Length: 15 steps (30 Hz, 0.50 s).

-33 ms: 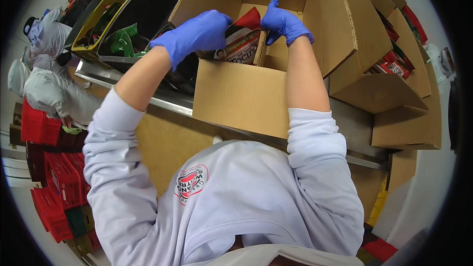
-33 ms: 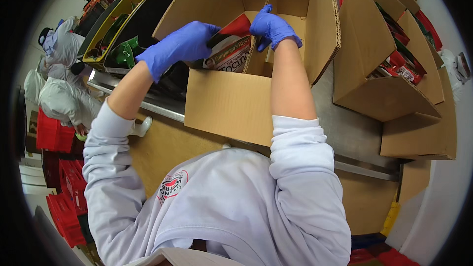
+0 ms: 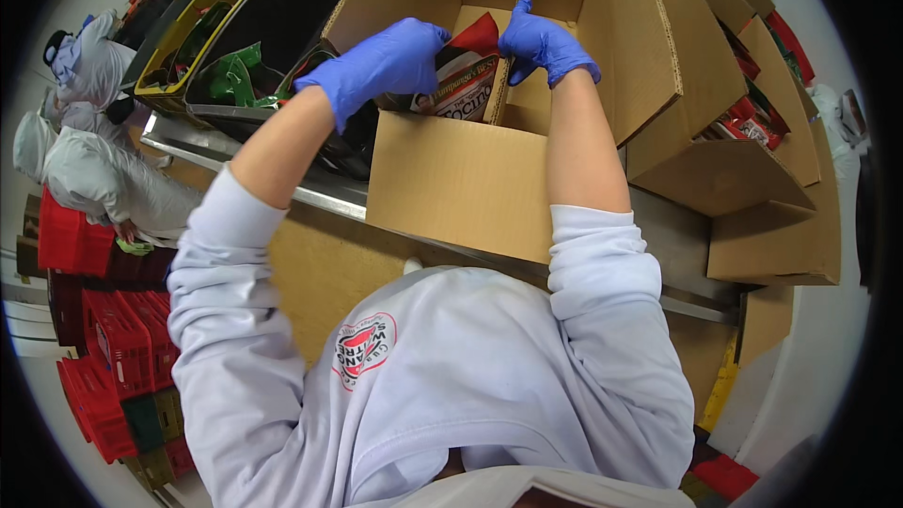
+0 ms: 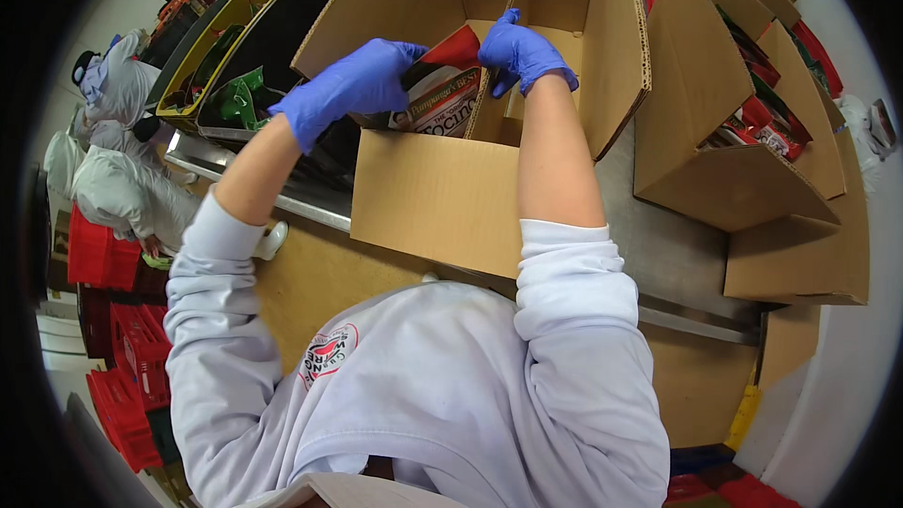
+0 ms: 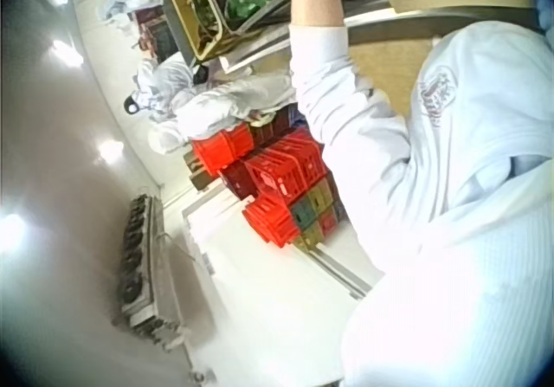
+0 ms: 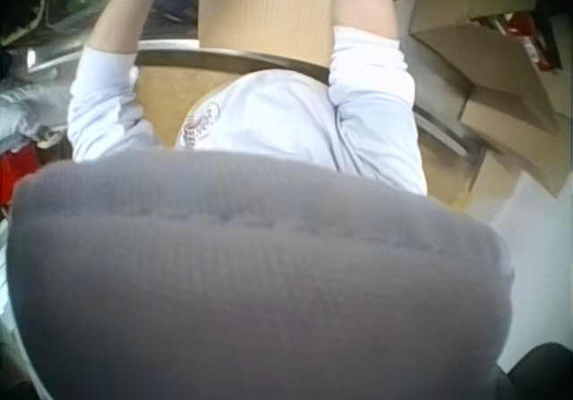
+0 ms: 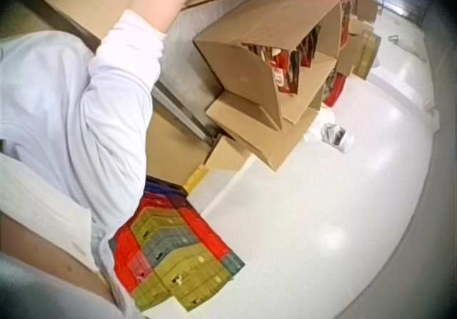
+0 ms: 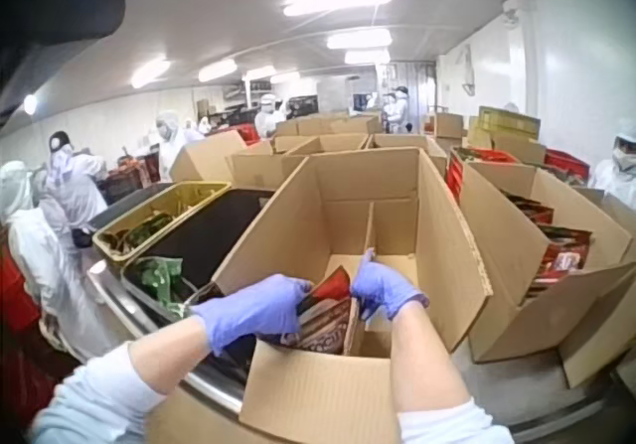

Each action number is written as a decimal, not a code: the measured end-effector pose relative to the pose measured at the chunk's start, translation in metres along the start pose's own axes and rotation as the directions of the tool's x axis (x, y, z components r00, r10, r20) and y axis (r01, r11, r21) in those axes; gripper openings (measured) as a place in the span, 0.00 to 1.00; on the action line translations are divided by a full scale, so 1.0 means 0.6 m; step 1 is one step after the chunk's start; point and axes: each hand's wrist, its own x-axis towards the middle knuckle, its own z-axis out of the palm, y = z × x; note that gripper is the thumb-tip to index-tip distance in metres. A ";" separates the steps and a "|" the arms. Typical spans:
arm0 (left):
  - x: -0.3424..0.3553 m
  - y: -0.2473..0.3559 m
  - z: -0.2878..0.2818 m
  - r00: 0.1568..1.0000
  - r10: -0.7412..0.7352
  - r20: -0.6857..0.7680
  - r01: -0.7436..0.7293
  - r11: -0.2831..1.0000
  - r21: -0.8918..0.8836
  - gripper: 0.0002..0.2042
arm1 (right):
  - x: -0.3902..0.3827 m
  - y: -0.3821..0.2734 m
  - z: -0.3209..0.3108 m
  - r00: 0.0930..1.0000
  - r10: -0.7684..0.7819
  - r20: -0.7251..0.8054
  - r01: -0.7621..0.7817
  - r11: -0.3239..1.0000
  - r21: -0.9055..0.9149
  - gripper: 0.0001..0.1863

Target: The person assembles cardboard boxes and packs red and green packaged food items from a yellow bin into the boxes. They fold the box flaps and move the filled boxes along the conveyor line.

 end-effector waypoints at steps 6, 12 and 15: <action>0.065 0.001 0.031 0.992 -0.061 -0.113 0.006 0.901 -0.433 0.20 | 0.004 0.012 -0.024 0.995 -0.099 -0.013 0.096 0.986 -0.138 0.45; 0.093 0.017 0.029 0.980 -0.119 -0.160 0.078 0.967 -0.243 0.12 | -0.013 0.004 -0.022 0.995 -0.057 -0.078 0.053 0.997 -0.055 0.46; 0.075 0.016 0.027 0.986 -0.002 -0.169 -0.033 0.979 -0.203 0.11 | -0.031 0.000 -0.021 0.996 -0.087 -0.029 0.089 0.991 0.096 0.49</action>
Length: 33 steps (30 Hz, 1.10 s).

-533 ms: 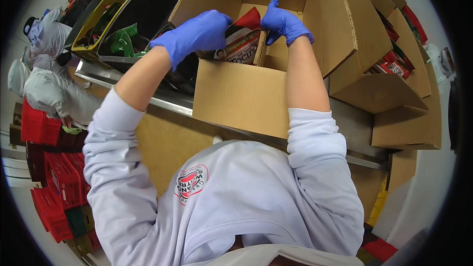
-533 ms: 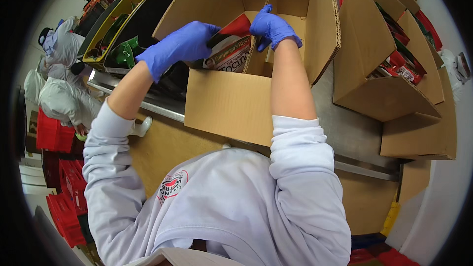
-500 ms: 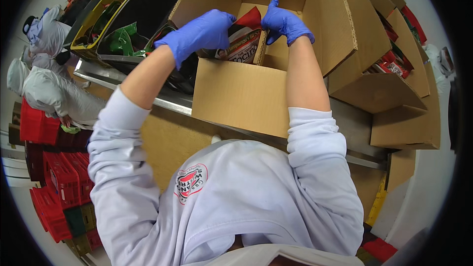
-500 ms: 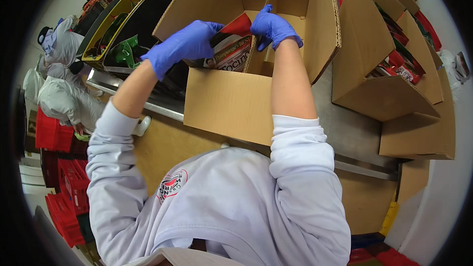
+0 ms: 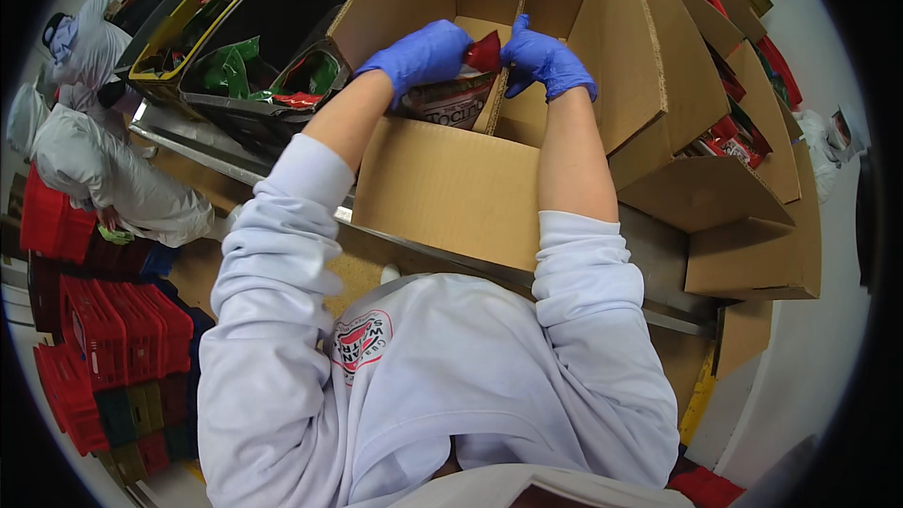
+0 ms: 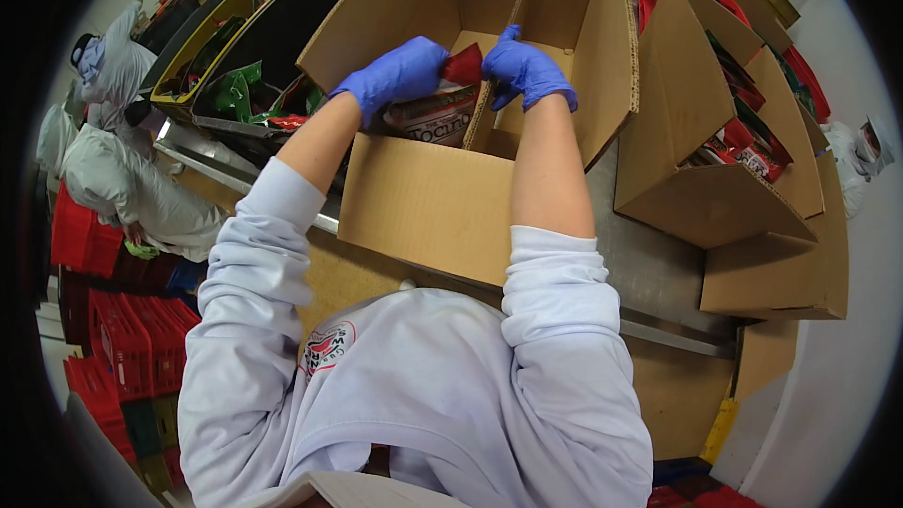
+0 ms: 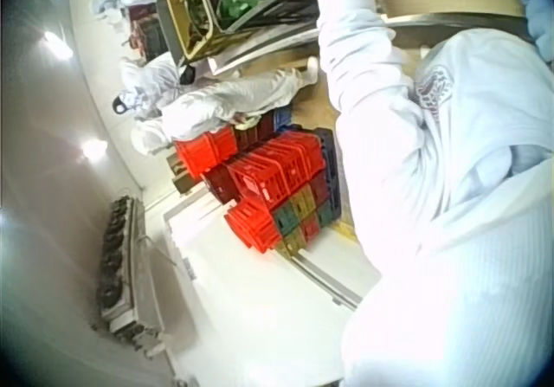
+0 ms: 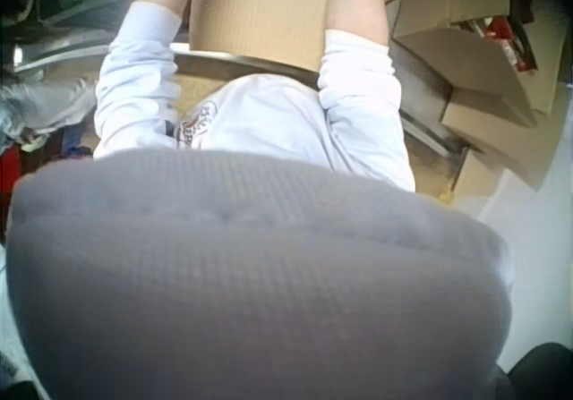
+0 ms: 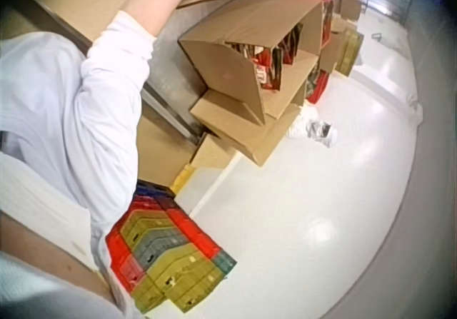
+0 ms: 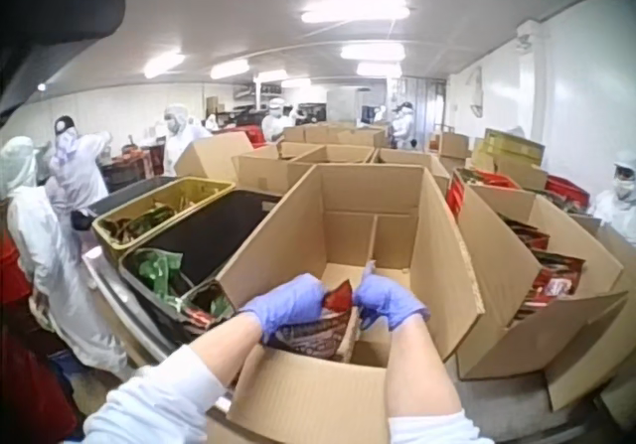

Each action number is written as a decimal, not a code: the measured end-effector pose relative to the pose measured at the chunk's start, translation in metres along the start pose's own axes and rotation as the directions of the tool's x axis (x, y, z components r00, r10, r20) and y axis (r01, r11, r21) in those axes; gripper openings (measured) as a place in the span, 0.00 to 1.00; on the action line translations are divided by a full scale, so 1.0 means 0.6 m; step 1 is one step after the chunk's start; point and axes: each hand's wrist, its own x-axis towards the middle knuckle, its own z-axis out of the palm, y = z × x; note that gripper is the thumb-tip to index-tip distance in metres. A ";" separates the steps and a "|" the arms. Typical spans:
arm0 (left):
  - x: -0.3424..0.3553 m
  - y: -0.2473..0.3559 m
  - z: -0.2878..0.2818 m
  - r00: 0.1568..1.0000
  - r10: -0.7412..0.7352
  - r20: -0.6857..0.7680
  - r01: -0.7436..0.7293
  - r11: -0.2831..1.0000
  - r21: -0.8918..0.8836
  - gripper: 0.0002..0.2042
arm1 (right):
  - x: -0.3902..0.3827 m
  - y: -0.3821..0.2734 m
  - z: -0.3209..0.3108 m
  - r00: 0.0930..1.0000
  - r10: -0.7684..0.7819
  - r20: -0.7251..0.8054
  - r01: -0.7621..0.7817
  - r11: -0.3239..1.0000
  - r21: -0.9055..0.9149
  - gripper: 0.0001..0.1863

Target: The person assembles cardboard boxes and packs red and green packaged food items from a yellow bin into the boxes. They fold the box flaps and move the filled boxes along the conveyor line.

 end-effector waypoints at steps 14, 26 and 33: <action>-0.034 0.009 0.022 0.989 0.143 -0.027 -0.145 0.985 -0.094 0.10 | 0.049 0.022 0.003 0.969 -0.204 0.139 0.246 0.857 -0.453 0.35; -0.144 -0.040 -0.200 0.772 0.602 -0.202 -0.619 0.640 -0.455 0.07 | 0.022 0.006 0.011 0.991 -0.130 -0.032 0.115 0.949 -0.293 0.48; -0.137 -0.346 -0.255 0.982 -0.013 0.189 -0.066 0.913 0.403 0.24 | 0.024 0.011 0.014 0.990 -0.070 -0.126 0.038 0.971 -0.236 0.51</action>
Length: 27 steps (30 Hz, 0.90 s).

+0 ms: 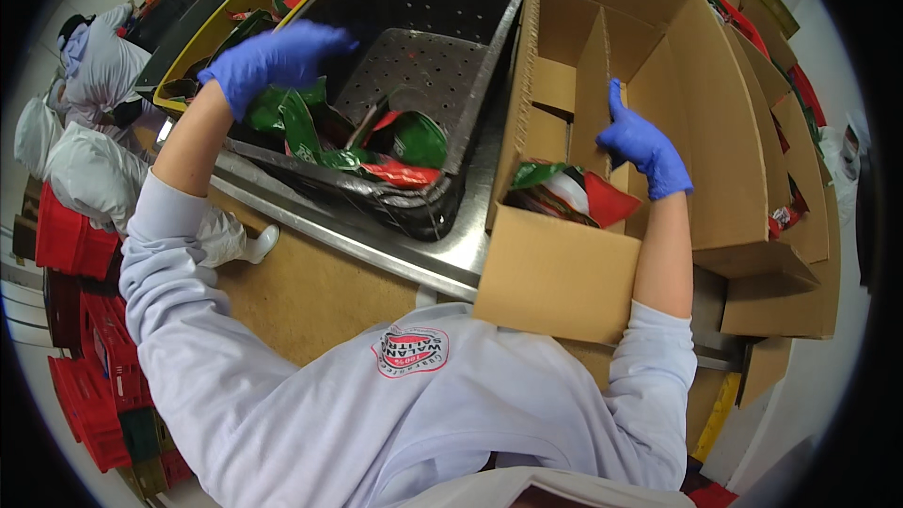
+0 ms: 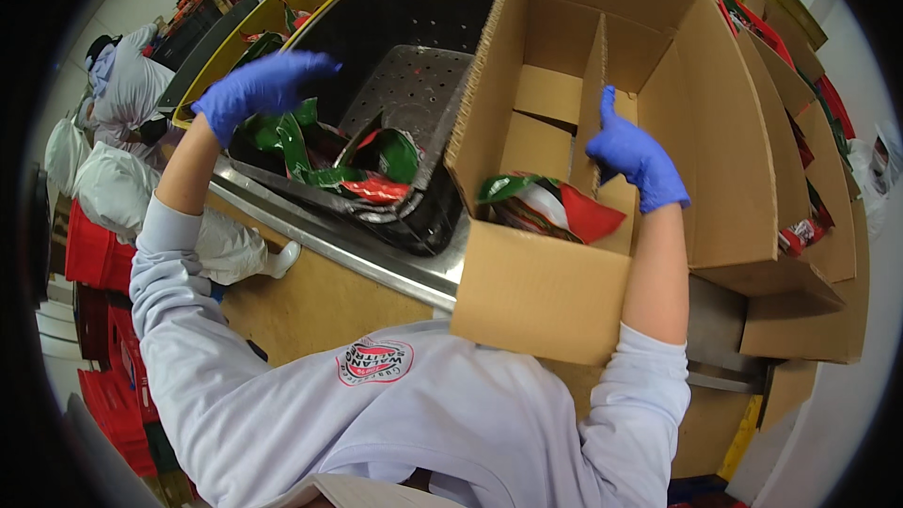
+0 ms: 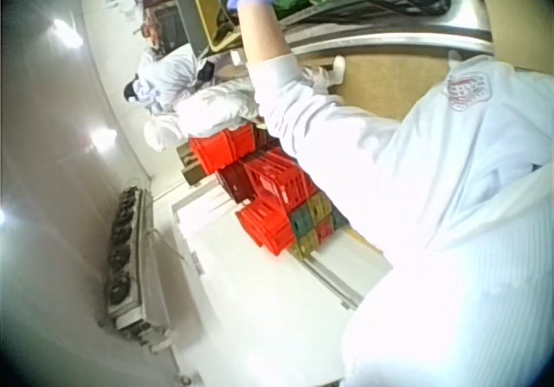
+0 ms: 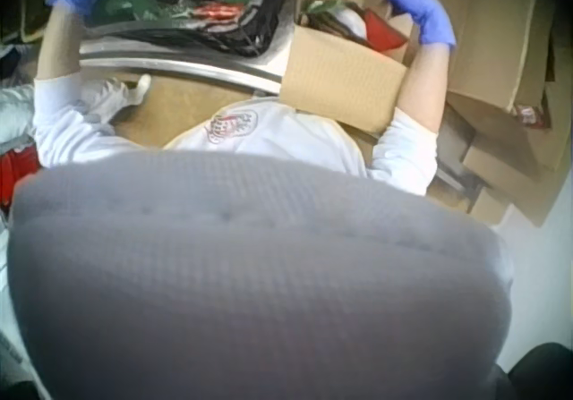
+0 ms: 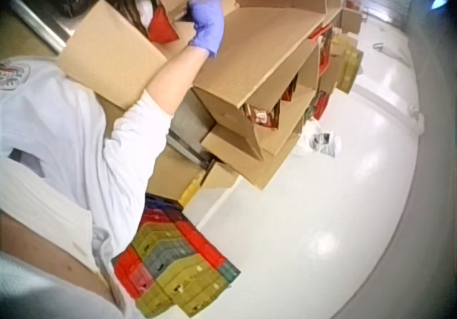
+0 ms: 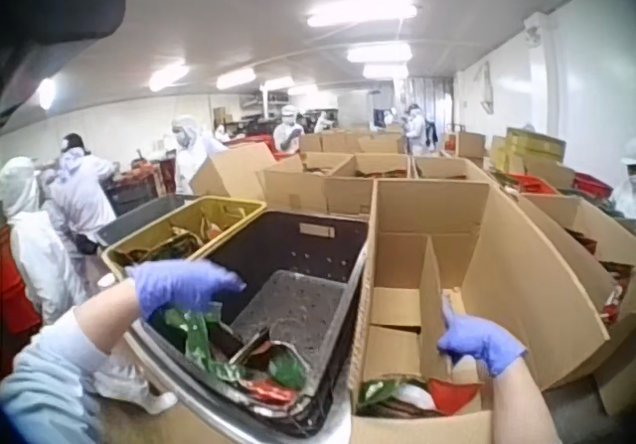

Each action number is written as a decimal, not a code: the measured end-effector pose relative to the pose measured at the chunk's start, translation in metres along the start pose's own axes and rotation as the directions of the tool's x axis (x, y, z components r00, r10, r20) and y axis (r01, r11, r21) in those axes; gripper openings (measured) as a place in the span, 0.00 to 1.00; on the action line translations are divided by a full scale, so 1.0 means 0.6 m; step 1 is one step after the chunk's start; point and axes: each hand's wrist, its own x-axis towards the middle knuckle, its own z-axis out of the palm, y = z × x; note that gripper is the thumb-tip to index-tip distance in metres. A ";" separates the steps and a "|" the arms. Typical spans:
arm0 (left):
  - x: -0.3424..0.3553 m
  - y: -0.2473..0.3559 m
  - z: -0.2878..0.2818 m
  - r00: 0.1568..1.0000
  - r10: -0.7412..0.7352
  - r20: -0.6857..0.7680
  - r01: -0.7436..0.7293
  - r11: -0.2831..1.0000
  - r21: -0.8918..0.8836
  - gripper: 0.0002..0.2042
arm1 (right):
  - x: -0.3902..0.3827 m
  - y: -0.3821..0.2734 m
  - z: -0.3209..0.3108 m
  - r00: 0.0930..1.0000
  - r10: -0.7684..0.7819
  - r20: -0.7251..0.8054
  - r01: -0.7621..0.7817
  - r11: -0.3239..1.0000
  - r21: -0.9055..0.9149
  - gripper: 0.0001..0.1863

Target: The person assembles cardboard boxes and packs red and green packaged food items from a yellow bin into the boxes. They fold the box flaps and move the filled boxes along the conveyor line.

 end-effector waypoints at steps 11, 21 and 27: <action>-0.031 -0.178 0.173 0.999 -0.045 0.025 0.050 0.964 -0.263 0.22 | 0.000 -0.026 0.013 0.997 -0.013 -0.079 -0.007 0.969 -0.246 0.50; 0.016 -0.165 0.218 0.987 -0.130 0.091 0.142 0.980 -0.141 0.30 | -0.012 -0.047 0.008 0.994 0.109 -0.012 -0.109 0.980 -0.169 0.50; 0.041 -0.188 0.233 0.988 -0.140 -0.064 0.124 0.970 -0.210 0.27 | -0.010 -0.050 0.013 0.997 0.079 0.001 -0.079 0.989 -0.127 0.49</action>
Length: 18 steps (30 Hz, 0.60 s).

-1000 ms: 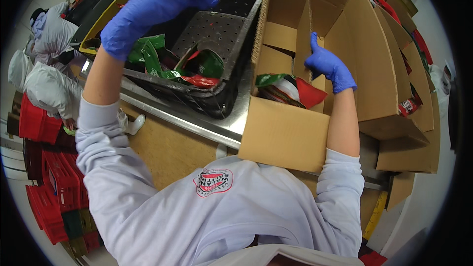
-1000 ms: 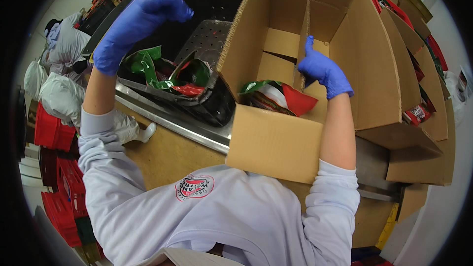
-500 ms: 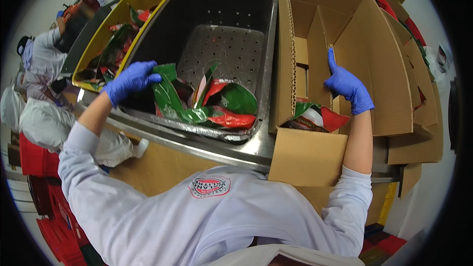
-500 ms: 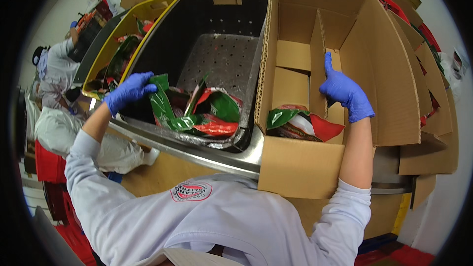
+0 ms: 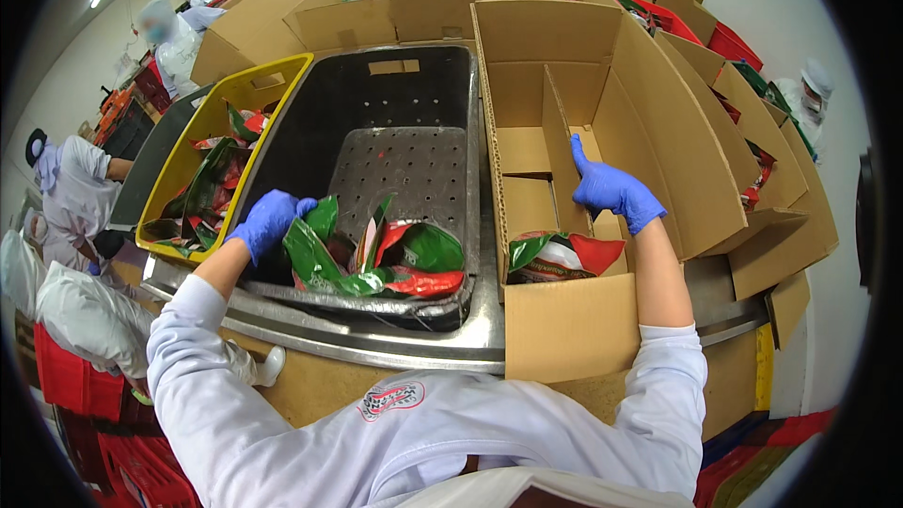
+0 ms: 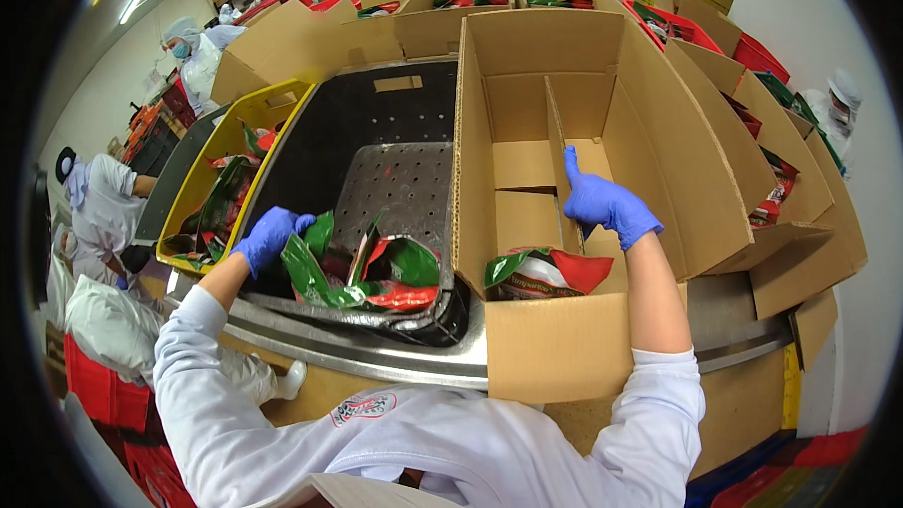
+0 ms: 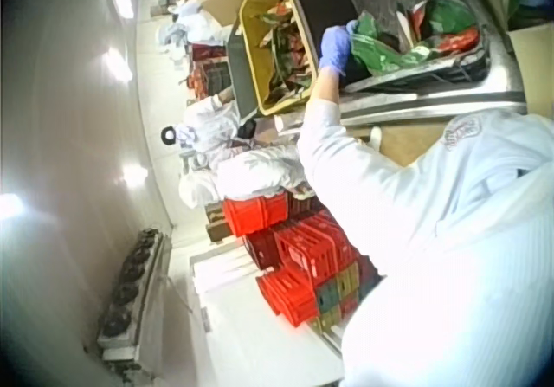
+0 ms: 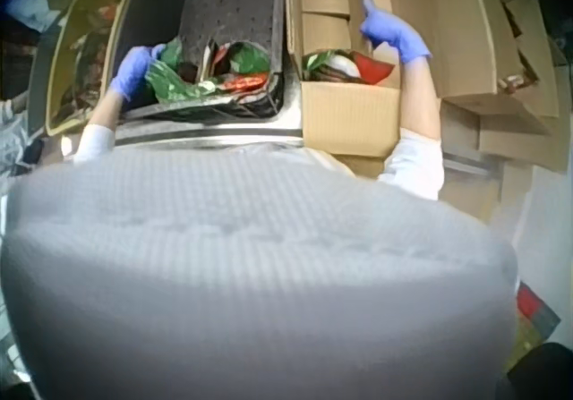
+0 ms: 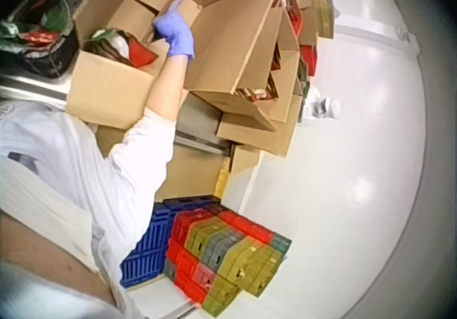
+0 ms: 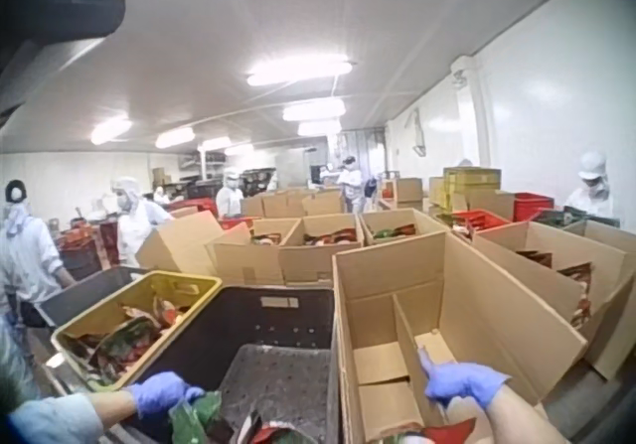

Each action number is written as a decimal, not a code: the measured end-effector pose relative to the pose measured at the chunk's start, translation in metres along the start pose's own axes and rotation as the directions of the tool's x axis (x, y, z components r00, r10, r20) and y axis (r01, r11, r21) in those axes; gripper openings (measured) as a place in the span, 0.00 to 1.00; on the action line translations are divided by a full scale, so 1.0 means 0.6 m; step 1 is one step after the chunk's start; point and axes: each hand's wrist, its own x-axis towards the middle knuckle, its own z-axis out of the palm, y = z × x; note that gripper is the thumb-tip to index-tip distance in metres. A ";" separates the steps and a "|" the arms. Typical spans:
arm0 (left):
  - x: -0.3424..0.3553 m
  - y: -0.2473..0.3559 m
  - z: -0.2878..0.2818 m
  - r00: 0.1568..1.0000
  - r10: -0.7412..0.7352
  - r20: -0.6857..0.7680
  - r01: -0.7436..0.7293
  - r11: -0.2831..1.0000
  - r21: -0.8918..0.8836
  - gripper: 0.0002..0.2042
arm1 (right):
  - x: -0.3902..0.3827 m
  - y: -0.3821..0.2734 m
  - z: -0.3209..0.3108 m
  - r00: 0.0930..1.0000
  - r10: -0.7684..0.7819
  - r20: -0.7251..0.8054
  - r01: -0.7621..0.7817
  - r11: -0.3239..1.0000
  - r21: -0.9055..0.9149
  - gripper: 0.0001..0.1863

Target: The person assembles cardboard boxes and packs red and green packaged food items from a yellow bin into the boxes. They fold the box flaps and move the filled boxes along the conveyor line.

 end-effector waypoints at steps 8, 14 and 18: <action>0.091 0.036 -0.090 0.936 0.137 -0.326 -0.077 0.979 0.191 0.13 | 0.006 0.006 0.000 1.000 -0.003 0.001 0.003 0.994 -0.111 0.49; 0.074 0.148 -0.263 0.862 -0.201 -0.466 -0.413 0.257 -0.874 0.20 | 0.008 0.010 0.003 0.999 -0.036 -0.010 0.036 0.998 -0.051 0.49; 0.084 0.220 -0.412 0.678 -0.187 -0.711 -0.655 0.285 -0.700 0.16 | 0.000 0.013 -0.002 0.996 -0.076 0.055 0.063 0.975 0.212 0.50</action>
